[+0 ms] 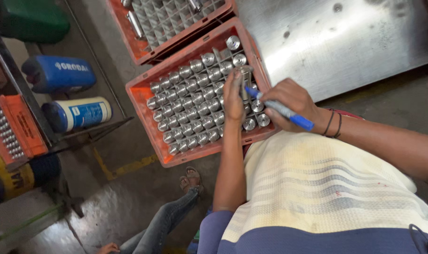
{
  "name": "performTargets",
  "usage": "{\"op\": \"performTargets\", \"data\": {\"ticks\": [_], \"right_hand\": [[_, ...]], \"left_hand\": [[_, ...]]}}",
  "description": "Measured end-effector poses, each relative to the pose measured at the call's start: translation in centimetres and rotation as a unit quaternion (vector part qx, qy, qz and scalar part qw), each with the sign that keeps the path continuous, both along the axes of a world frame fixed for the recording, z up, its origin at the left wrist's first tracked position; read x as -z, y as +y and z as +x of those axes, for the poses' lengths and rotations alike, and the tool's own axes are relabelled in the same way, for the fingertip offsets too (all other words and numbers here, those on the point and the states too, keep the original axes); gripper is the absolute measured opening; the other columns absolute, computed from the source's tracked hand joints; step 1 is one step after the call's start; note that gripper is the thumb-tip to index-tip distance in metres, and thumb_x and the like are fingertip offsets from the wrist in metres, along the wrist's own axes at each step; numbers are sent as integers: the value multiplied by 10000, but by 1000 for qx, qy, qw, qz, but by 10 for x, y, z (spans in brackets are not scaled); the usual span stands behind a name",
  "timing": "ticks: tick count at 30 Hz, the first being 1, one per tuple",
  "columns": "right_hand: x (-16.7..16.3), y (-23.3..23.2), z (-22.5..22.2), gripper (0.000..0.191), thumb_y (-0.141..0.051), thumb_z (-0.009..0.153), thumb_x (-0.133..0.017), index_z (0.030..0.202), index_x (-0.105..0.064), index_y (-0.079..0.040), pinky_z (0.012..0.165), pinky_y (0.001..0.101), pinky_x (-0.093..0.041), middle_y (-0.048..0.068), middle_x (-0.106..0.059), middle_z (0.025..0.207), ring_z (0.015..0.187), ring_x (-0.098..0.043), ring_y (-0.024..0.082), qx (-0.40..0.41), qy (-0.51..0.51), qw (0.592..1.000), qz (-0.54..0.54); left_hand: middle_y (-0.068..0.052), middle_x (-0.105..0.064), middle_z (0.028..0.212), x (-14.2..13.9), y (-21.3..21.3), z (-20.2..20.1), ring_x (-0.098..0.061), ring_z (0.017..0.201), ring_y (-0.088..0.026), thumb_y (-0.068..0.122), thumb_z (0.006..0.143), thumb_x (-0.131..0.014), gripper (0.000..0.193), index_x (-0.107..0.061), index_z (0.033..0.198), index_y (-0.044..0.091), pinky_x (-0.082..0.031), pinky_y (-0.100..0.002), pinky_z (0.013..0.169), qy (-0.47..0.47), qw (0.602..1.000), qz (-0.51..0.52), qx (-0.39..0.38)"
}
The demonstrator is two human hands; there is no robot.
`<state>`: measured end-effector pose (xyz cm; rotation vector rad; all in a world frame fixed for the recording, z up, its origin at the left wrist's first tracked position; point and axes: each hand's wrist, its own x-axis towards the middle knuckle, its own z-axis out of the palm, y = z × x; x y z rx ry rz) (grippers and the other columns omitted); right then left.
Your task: The person picks up small cylindrical metal parts from a crate, marks them with a blue marker, and places them back. The person repeats this process for multiple parts.
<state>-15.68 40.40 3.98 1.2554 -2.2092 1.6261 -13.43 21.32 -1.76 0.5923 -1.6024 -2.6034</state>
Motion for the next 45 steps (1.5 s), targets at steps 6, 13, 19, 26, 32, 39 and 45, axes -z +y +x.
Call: {"op": "performTargets", "data": {"ticks": [6, 13, 19, 26, 32, 39, 45], "right_hand": [[1, 8, 8, 180, -110, 936, -672, 1082, -655, -5, 795, 395, -508, 134, -690, 945, 839, -647, 280, 6, -44, 999, -20], [-5, 8, 6, 172, -97, 920, -674, 1069, -662, -10, 793, 402, -515, 122, -684, 920, 835, -657, 283, -20, -48, 999, -13], [-3, 12, 6, 174, -87, 916, -675, 1067, -666, -1, 790, 383, -527, 135, -706, 955, 858, -666, 277, 14, -47, 999, -6], [4, 16, 9, 172, -126, 930, -673, 1061, -667, -14, 811, 390, -531, 113, -717, 957, 857, -678, 261, 20, -35, 999, -1], [5, 20, 11, 182, -123, 929, -677, 1075, -676, -16, 775, 373, -522, 98, -707, 917, 833, -665, 248, 26, -46, 999, 7], [-9, 18, 7, 173, -93, 902, -674, 1059, -663, -22, 814, 404, -506, 115, -700, 939, 852, -653, 280, 21, -15, 1000, 11], [-13, 3, -2, 194, -69, 850, -704, 1035, -667, -23, 791, 417, -494, 128, -696, 943, 833, -633, 291, 21, 22, 999, -11]], "left_hand": [[-67, -651, 984, -2, -1, 1, -635, 712, -162, 346, 969, -610, 382, -569, 1211, 53, -547, -314, 582, -36, 999, 5, -38], [-150, -684, 847, -1, -6, -4, -702, 659, -234, 247, 879, -615, 352, -531, 1171, 70, -609, -348, 597, -18, 985, 171, -29], [-200, -659, 1039, -33, -41, -36, -697, 877, -340, 212, 915, -734, 434, -551, 1267, 35, -553, -463, 746, -73, 788, -611, -12], [-169, -645, 1130, -36, -38, -74, -696, 934, -344, 283, 732, -837, 586, -644, 1247, 80, -560, -472, 768, -52, 728, -683, -13], [-85, -713, 864, -38, -35, -93, -722, 777, -282, 343, 650, -875, 435, -779, 987, 85, -565, -429, 686, -28, 731, -682, -7], [-48, -693, 962, -50, -64, -54, -651, 808, -177, 481, 868, -689, 429, -670, 1088, 112, -548, -347, 698, 84, 976, -192, -59], [-72, -685, 1018, -15, -8, -22, -601, 708, -158, 536, 1055, -449, 552, -647, 1174, 35, -515, -285, 579, -14, 991, -110, 73]]}}
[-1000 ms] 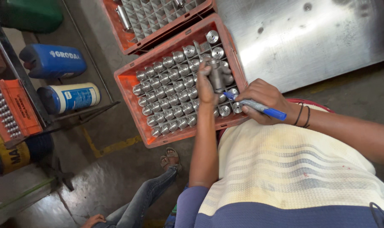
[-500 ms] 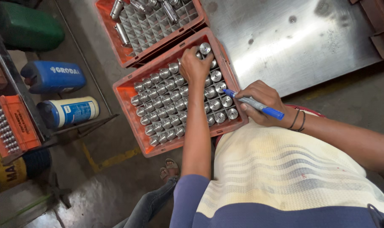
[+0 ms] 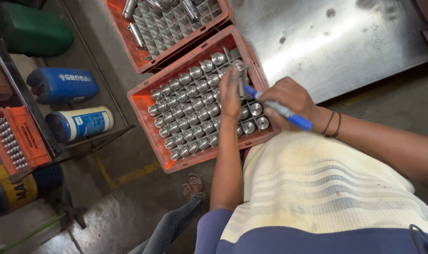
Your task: The person picks up small cylindrical metal parts from a crate, marks them with a blue marker, and places them back. The person repeats this process for multiple parts.
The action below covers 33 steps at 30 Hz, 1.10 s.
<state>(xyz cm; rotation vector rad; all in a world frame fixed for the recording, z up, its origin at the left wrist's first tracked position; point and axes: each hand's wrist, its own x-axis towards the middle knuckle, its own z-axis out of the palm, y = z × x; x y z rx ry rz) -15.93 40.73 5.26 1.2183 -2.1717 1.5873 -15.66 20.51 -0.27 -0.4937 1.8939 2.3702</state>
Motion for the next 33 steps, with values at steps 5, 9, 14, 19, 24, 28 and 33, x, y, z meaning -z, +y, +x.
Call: {"op": "performTargets", "data": {"ticks": [5, 9, 14, 19, 24, 28, 33], "right_hand": [[7, 3, 8, 172, -39, 855, -682, 1027, -672, -31, 776, 400, -531, 108, -691, 939, 833, -647, 267, -35, -18, 999, 7], [13, 6, 14, 174, -45, 875, -677, 1046, -653, -23, 775, 386, -529, 144, -701, 990, 854, -649, 289, -29, -59, 998, 23], [14, 6, 15, 171, -57, 909, -665, 1072, -657, -3, 739, 374, -522, 134, -685, 907, 802, -646, 268, -24, -65, 998, -1], [15, 9, 13, 179, -67, 913, -670, 1081, -656, -7, 729, 375, -523, 123, -683, 891, 789, -644, 246, -19, -58, 998, 0], [15, 13, 14, 201, -63, 924, -665, 1113, -655, 5, 722, 354, -530, 147, -687, 926, 843, -670, 274, 20, -61, 998, 7], [11, 18, 16, 203, -75, 937, -664, 1123, -657, 4, 739, 363, -528, 152, -695, 938, 846, -669, 280, 23, -84, 996, 10], [9, 30, 18, 190, -81, 956, -667, 1125, -654, 4, 754, 371, -526, 147, -699, 937, 850, -670, 273, 26, -107, 994, 19]], "left_hand": [[-80, -662, 1020, 8, 12, 16, -613, 850, -154, 572, 1061, -502, 590, -622, 1232, 21, -539, -291, 725, -24, 993, 80, -84], [-54, -651, 1160, 11, 13, 15, -650, 1052, -132, 411, 938, -644, 534, -544, 1327, 59, -554, -279, 864, -11, 994, -3, -107], [-136, -636, 926, 9, 10, 7, -667, 710, -225, 279, 905, -658, 416, -521, 1221, 47, -601, -346, 586, 17, 981, 184, -59], [-175, -682, 869, -11, -11, -20, -693, 673, -292, 271, 924, -602, 328, -548, 1114, 8, -556, -408, 537, 3, 983, -175, -48], [-210, -700, 1139, -24, -36, -37, -683, 1066, -357, 117, 790, -772, 480, -625, 1226, -20, -524, -458, 926, 195, 832, -516, -53], [-118, -735, 1057, -31, -38, -10, -739, 865, -233, 112, 824, -727, 367, -674, 1177, 29, -565, -389, 808, 58, 871, -486, -31], [-132, -733, 888, -52, -30, 62, -713, 789, -301, 239, 813, -791, 230, -762, 931, 44, -534, -433, 730, -97, 847, -518, 77]]}}
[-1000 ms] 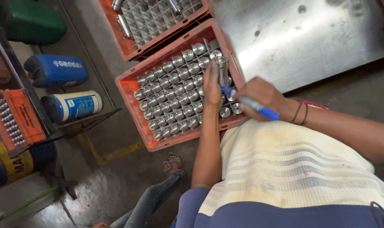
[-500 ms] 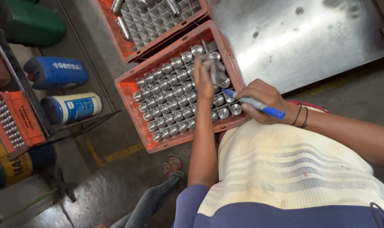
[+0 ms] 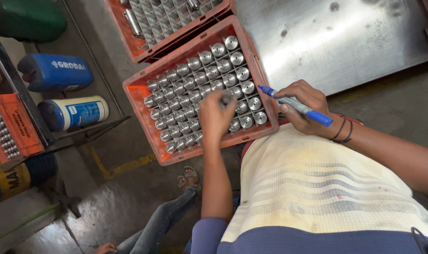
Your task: The person picks up small cylindrical metal parts from a crate, marks them with a blue marker, and places them back. The person repeats this process for multiple parts.
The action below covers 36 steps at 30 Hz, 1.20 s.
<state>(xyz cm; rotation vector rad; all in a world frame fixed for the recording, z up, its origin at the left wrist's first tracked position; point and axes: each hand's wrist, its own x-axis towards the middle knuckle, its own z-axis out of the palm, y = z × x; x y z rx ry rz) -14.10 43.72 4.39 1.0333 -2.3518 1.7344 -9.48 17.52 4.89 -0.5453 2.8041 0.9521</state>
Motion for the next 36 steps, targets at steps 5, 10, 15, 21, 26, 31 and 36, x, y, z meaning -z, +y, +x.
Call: {"op": "performTargets", "data": {"ticks": [5, 10, 15, 21, 26, 31, 36], "right_hand": [[3, -1, 5, 197, -90, 955, -665, 1128, -657, 5, 751, 365, -528, 150, -698, 940, 854, -671, 275, -14, -9, 1000, -1], [1, -4, 9, 194, -99, 954, -679, 1116, -662, 7, 744, 359, -530, 150, -701, 945, 854, -675, 271, -24, -8, 1000, -7], [-7, -11, 17, 161, -84, 907, -704, 1052, -676, -21, 725, 361, -529, 128, -692, 914, 826, -662, 264, -46, 40, 998, -7], [-7, -19, 19, 220, -87, 806, -708, 1017, -684, -27, 732, 422, -494, 96, -665, 867, 778, -619, 263, -126, 65, 990, -1], [0, -20, 28, 132, -125, 858, -696, 975, -679, -68, 719, 403, -511, 76, -659, 838, 772, -626, 237, -126, 65, 989, -41], [5, -17, 35, 136, -121, 893, -666, 1006, -682, -47, 730, 386, -524, 90, -684, 862, 780, -649, 237, -117, 30, 992, -38], [6, -14, 36, 167, -127, 880, -666, 1006, -690, -20, 719, 391, -521, 121, -674, 834, 757, -652, 272, -138, 24, 990, -20]], "left_hand": [[-176, -713, 837, 7, 30, 34, -700, 754, -360, 410, 530, -926, 524, -777, 868, 39, -541, -487, 658, -52, 990, -104, 77], [-119, -687, 737, 13, -2, 36, -691, 704, -280, 467, 616, -902, 451, -764, 772, 67, -540, -442, 632, -12, 979, -74, 192], [-47, -682, 871, 38, -2, 33, -625, 716, -153, 425, 914, -668, 358, -706, 1081, 110, -520, -331, 577, 90, 865, 483, -104], [-55, -672, 952, 78, 44, 27, -617, 765, -131, 372, 1108, -475, 365, -652, 1159, 57, -528, -295, 628, 100, 703, 656, -255], [-32, -620, 844, 73, 41, 28, -600, 671, -123, 420, 1116, -468, 435, -640, 1179, 25, -520, -276, 559, 124, 749, 611, -225], [-69, -619, 934, 71, 45, 25, -627, 713, -191, 188, 974, -665, 322, -510, 1221, 50, -557, -367, 618, 132, 756, 611, -194], [-129, -701, 888, 61, 40, 31, -717, 719, -229, 237, 928, -589, 328, -569, 1182, 30, -606, -360, 645, 118, 668, 707, -201]]}}
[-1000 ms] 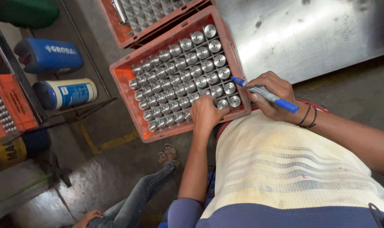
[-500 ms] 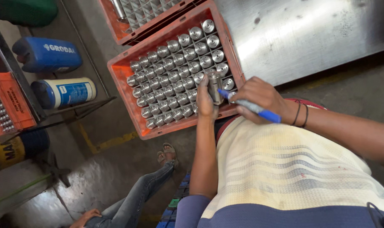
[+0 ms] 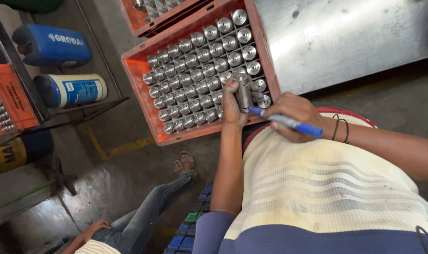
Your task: The person picks up small cylindrical metal parts from a crate, marks them with a blue marker, and places them back. The person repeats this process for multiple parts.
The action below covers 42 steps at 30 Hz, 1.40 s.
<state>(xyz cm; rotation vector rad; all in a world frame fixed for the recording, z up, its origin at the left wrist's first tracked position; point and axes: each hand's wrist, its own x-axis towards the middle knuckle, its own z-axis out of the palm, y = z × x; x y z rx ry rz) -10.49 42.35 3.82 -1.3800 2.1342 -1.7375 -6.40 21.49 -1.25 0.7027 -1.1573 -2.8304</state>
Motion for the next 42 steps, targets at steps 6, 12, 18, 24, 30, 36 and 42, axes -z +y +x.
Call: {"op": "performTargets", "data": {"ticks": [6, 12, 18, 24, 30, 36, 42], "right_hand": [[1, 11, -5, 178, -123, 947, -653, 1069, -657, 6, 750, 361, -529, 125, -695, 899, 802, -666, 234, 80, -40, 995, -39], [-1, 15, -6, 174, -115, 955, -656, 1071, -658, 14, 719, 350, -525, 141, -694, 907, 804, -666, 243, 85, -44, 995, -3], [-3, 13, -7, 177, -119, 971, -642, 1091, -660, 10, 738, 356, -524, 120, -694, 903, 810, -668, 236, 77, -39, 996, -4], [-1, 21, -9, 195, -155, 989, -653, 1088, -670, 12, 718, 336, -526, 141, -700, 902, 808, -674, 238, 125, -63, 990, 10], [0, 24, -11, 192, -155, 1023, -627, 1113, -655, 13, 776, 347, -538, 149, -717, 969, 864, -683, 250, 135, -58, 989, -7], [-2, 20, -12, 209, -174, 1017, -640, 1109, -660, 13, 735, 328, -534, 125, -728, 936, 829, -682, 221, 118, -62, 991, 2], [-3, 21, -12, 193, -164, 1017, -629, 1098, -664, 8, 710, 318, -533, 139, -723, 943, 801, -678, 209, 136, -72, 988, 1]], "left_hand": [[-74, -719, 881, -18, -23, 23, -645, 745, -106, 253, 981, -651, 257, -613, 1121, 41, -506, -262, 637, -34, 849, -509, 138], [-70, -684, 876, -7, -38, 9, -599, 660, -125, 280, 995, -646, 266, -615, 1123, 49, -456, -264, 528, -103, 946, -299, 67], [-42, -700, 1119, -27, -96, -67, -739, 951, -160, 280, 938, -580, 427, -546, 1317, 85, -657, -346, 815, 10, 970, -111, -216], [-118, -754, 1077, -38, -71, -42, -686, 778, -189, 224, 998, -718, 183, -732, 1055, 50, -564, -327, 689, 10, 912, -409, -36], [-211, -735, 829, -36, 3, 2, -714, 720, -357, 431, 596, -909, 463, -795, 806, 35, -549, -462, 658, -66, 602, -744, 282], [-189, -643, 575, -54, 8, -17, -670, 542, -338, 368, 591, -903, 402, -738, 638, 4, -542, -447, 546, -37, 590, -742, 316], [-118, -595, 779, -72, -32, -25, -565, 630, -251, 118, 724, -742, 264, -686, 948, -9, -474, -340, 635, 91, 863, -495, 47]]}}
